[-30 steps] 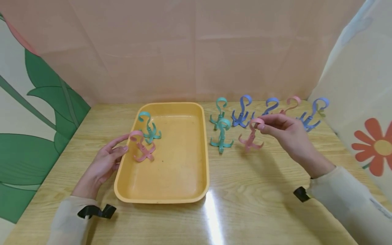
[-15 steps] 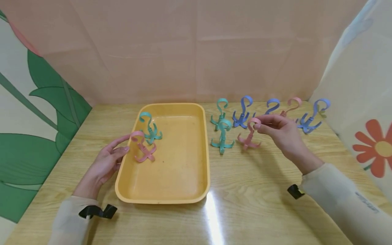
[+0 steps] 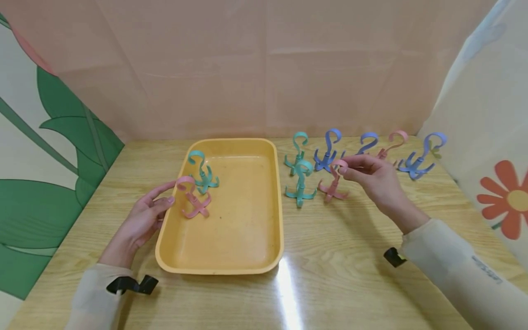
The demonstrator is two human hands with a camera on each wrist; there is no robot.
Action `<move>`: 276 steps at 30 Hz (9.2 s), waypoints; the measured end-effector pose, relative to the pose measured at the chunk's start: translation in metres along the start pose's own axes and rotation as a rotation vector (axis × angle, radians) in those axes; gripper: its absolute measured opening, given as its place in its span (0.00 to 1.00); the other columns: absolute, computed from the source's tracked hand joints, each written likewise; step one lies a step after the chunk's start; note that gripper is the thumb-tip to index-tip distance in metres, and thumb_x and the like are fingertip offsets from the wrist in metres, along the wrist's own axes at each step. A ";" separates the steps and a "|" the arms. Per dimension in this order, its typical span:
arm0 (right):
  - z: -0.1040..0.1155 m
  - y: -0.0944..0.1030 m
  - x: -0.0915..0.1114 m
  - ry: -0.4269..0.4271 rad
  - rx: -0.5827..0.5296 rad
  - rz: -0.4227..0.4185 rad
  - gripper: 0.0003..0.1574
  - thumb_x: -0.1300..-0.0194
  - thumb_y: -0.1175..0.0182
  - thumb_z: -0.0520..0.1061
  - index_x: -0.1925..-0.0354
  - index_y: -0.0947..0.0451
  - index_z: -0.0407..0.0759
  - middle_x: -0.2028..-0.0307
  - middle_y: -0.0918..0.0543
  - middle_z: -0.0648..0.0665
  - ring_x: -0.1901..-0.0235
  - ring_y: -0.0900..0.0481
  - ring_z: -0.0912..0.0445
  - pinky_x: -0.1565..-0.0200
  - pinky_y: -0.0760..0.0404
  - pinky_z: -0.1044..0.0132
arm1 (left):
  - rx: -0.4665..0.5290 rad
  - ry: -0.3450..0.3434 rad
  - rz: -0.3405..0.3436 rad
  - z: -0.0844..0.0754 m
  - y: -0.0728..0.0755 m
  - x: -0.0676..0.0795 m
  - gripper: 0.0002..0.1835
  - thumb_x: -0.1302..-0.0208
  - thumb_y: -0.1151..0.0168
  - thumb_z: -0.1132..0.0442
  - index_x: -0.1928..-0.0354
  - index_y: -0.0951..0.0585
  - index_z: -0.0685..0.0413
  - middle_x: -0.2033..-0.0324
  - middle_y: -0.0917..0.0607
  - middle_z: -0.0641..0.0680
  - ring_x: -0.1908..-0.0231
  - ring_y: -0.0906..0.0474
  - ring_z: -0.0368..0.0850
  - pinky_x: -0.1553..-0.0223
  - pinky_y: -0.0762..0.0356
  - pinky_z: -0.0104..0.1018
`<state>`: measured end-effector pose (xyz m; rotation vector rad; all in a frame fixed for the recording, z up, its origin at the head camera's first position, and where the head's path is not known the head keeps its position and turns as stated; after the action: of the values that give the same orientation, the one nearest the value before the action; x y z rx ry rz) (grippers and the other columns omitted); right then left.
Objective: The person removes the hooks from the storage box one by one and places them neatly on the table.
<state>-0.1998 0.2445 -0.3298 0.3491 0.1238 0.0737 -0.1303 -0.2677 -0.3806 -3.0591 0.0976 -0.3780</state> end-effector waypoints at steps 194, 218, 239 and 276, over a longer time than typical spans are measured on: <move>0.121 -0.103 0.048 0.330 -0.254 0.307 0.13 0.38 0.32 0.30 0.54 0.15 0.35 0.59 0.13 0.38 0.62 0.14 0.47 0.60 0.15 0.60 | 0.003 -0.041 0.042 0.000 -0.004 -0.002 0.30 0.26 0.40 0.60 0.26 0.35 0.51 0.60 0.15 0.51 0.64 0.15 0.43 0.67 0.15 0.35; 0.065 0.000 0.092 0.208 -0.154 0.096 0.14 0.35 0.35 0.29 0.51 0.18 0.30 0.56 0.13 0.40 0.59 0.14 0.52 0.57 0.16 0.66 | 0.016 -0.055 0.153 0.000 -0.003 -0.016 0.28 0.26 0.40 0.61 0.27 0.33 0.47 0.61 0.14 0.49 0.65 0.15 0.43 0.71 0.17 0.33; 0.020 0.045 0.090 0.023 -0.082 -0.095 0.19 0.31 0.34 0.42 0.46 0.19 0.33 0.50 0.14 0.39 0.49 0.18 0.47 0.49 0.19 0.65 | 0.109 -0.019 0.118 0.003 0.037 0.004 0.23 0.25 0.44 0.66 0.34 0.26 0.35 0.62 0.13 0.48 0.70 0.18 0.41 0.74 0.17 0.35; -0.013 0.048 0.037 0.047 -0.365 -0.212 0.22 0.36 0.32 0.33 0.44 0.18 0.41 0.51 0.16 0.48 0.50 0.18 0.56 0.52 0.20 0.72 | 0.126 -0.046 0.120 0.005 0.034 0.005 0.24 0.25 0.44 0.66 0.31 0.28 0.40 0.60 0.13 0.49 0.70 0.17 0.42 0.74 0.17 0.35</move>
<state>-0.1670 0.2972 -0.3294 -0.0313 0.1897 -0.1051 -0.1267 -0.3020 -0.3861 -2.9174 0.2446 -0.2942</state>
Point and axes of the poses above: each hand's wrist, its own x-axis away from the middle knuckle, its own y-axis out of the back of the hand, z = x × y, the point moved 2 cm from there along -x, towards the middle knuckle
